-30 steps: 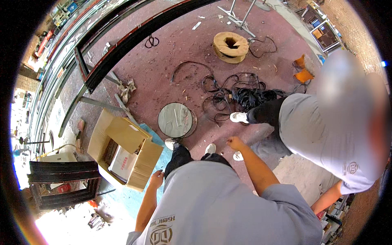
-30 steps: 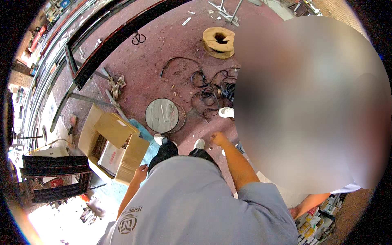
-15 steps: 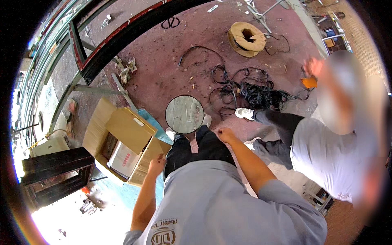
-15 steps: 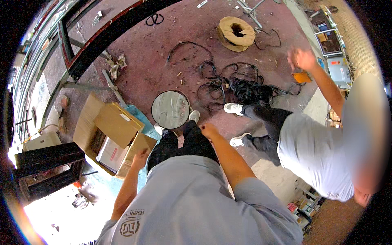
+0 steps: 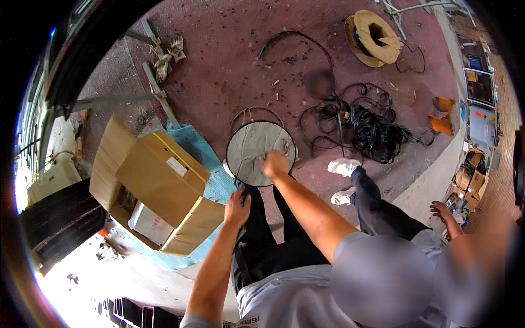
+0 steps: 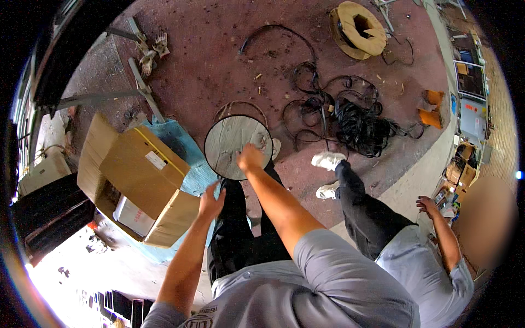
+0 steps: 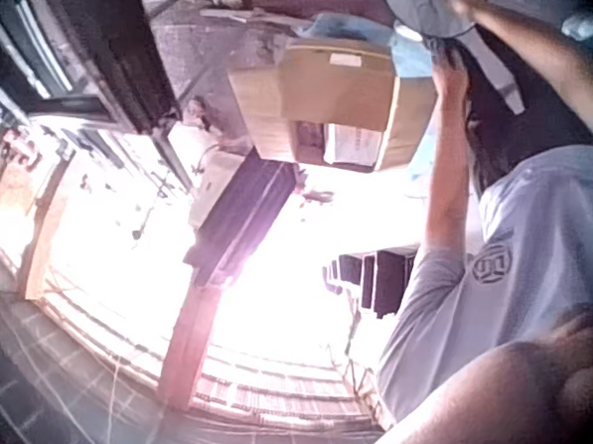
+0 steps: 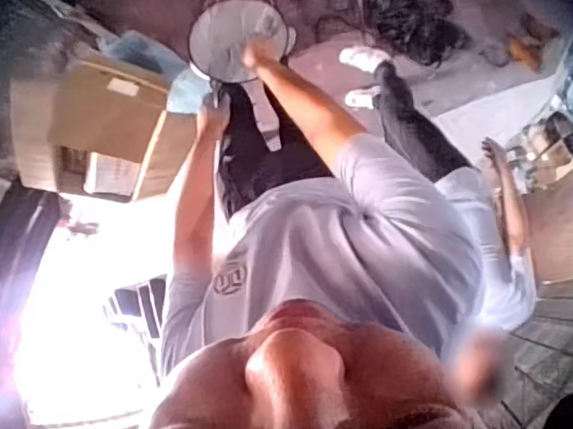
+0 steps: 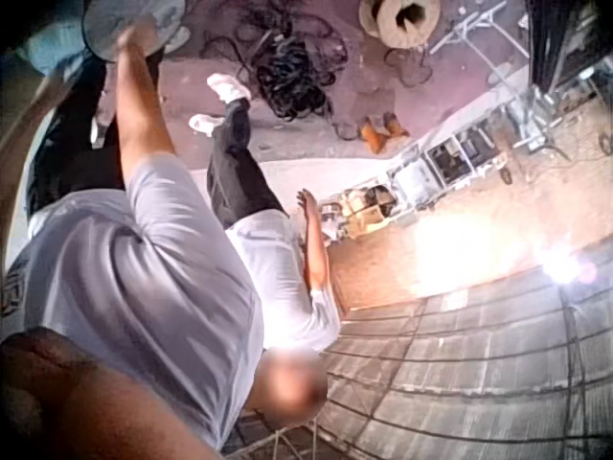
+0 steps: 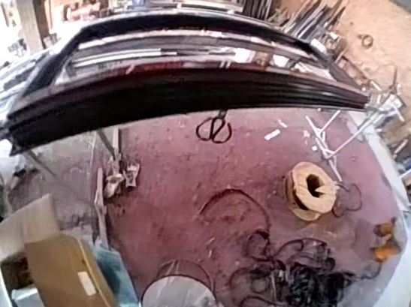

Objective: The person installs a black rubber seal into the groove of a window frame. They use shears to cut the seal to length and then press it into place along the frame's edge.

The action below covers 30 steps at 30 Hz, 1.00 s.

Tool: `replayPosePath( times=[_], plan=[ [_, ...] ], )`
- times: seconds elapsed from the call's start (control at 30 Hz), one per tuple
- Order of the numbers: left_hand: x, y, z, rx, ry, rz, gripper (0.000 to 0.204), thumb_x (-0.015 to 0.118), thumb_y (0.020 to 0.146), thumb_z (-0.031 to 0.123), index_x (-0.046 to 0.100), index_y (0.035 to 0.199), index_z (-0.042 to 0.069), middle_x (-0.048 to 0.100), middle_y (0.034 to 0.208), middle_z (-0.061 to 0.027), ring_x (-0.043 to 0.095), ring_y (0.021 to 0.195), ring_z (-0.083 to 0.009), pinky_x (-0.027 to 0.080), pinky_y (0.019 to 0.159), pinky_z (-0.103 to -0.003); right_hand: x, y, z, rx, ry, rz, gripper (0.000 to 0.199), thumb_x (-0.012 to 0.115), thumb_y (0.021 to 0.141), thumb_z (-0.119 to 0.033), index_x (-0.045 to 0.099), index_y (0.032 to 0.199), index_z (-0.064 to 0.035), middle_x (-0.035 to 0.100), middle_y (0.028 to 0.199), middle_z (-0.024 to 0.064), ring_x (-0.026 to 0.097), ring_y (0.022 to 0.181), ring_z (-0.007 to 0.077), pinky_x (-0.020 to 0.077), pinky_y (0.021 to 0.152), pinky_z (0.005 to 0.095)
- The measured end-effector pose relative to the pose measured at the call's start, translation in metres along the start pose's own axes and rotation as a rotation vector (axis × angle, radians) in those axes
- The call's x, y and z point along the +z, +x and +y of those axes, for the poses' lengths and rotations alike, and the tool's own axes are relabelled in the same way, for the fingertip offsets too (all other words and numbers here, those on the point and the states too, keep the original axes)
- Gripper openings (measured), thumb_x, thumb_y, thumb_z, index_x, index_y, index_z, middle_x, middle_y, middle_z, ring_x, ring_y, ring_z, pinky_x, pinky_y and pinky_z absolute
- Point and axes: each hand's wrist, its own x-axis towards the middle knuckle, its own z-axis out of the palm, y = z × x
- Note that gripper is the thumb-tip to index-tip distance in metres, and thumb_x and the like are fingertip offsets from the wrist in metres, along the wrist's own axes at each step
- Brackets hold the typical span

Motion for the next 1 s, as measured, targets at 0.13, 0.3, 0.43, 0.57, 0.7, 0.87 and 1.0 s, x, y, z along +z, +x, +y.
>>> replayPosePath(
  times=[0.13,0.3,0.43,0.57,0.7,0.87,1.0],
  plan=[
    [0.006,0.113,-0.01,0.219,0.062,0.343,0.061,0.063,0.085,0.022,0.042,0.137,-0.003,0.047,0.133,-0.0308,0.046,0.123,-0.0437,0.039,0.103,-0.045,0.022,0.014,-0.004,0.047,0.024,0.094,0.033,0.067,0.078,-0.029,0.061,0.095,-0.0007,0.065,0.093,0.0206,0.066,0.083,0.0376,0.0524,0.074,0.0469],
    [0.008,0.19,-0.019,-0.008,-0.03,0.251,0.072,0.067,0.084,0.032,0.038,0.14,-0.001,0.047,0.136,-0.0273,0.045,0.126,-0.0418,0.038,0.105,-0.044,0.02,0.006,0.013,0.038,0.129,0.096,0.031,0.068,0.075,-0.027,0.059,0.089,-0.0011,0.065,0.082,0.0212,0.064,0.078,0.0405,0.0513,0.069,0.0489],
    [0.013,0.193,-0.023,-0.154,-0.053,0.171,0.073,0.068,0.084,0.039,0.039,0.14,0.002,0.048,0.136,-0.0258,0.047,0.124,-0.0413,0.04,0.101,-0.045,0.012,-0.001,0.048,-0.016,0.309,0.066,0.024,0.065,0.079,-0.017,0.054,0.093,-0.0012,0.063,0.079,0.0238,0.063,0.075,0.0422,0.05,0.064,0.0518],
    [0.016,0.174,-0.018,-0.167,-0.115,0.176,0.069,0.07,0.084,0.038,0.042,0.135,0.001,0.051,0.13,-0.0273,0.051,0.119,-0.0416,0.043,0.096,-0.046,0.006,-0.001,0.09,-0.039,0.362,0.316,0.011,0.058,0.086,-0.01,0.053,0.093,-0.004,0.061,0.072,0.0231,0.062,0.073,0.0437,0.0467,0.059,0.0493],
    [0.022,0.173,-0.037,-0.071,-0.241,0.244,0.069,0.073,0.081,0.035,0.044,0.132,-0.001,0.056,0.121,-0.0285,0.055,0.113,-0.0426,0.045,0.092,-0.046,-0.003,0.012,0.118,0.023,0.295,0.403,0.019,0.062,0.086,-0.015,0.053,0.096,-0.0012,0.063,0.082,0.02,0.061,0.073,0.0381,0.0467,0.062,0.0464],
    [0.01,0.181,-0.035,-0.055,-0.295,0.156,0.068,0.077,0.078,0.034,0.049,0.129,-0.002,0.06,0.118,-0.0266,0.058,0.11,-0.0405,0.046,0.091,-0.044,-0.001,0.028,0.122,-0.021,0.076,0.443,0.045,0.073,0.08,-0.033,0.056,0.1,0.0034,0.062,0.087,0.0196,0.06,0.077,0.0338,0.0477,0.071,0.0423],
    [0.014,0.195,-0.039,-0.066,-0.319,0.253,0.063,0.078,0.076,0.033,0.055,0.121,-0.003,0.062,0.117,-0.0257,0.059,0.11,-0.0379,0.046,0.092,-0.043,0.0,0.028,0.101,0.222,0.432,0.098,0.054,0.075,0.078,-0.038,0.057,0.103,0.0055,0.065,0.093,0.0219,0.063,0.084,0.0338,0.0484,0.076,0.0408]
  ],
)
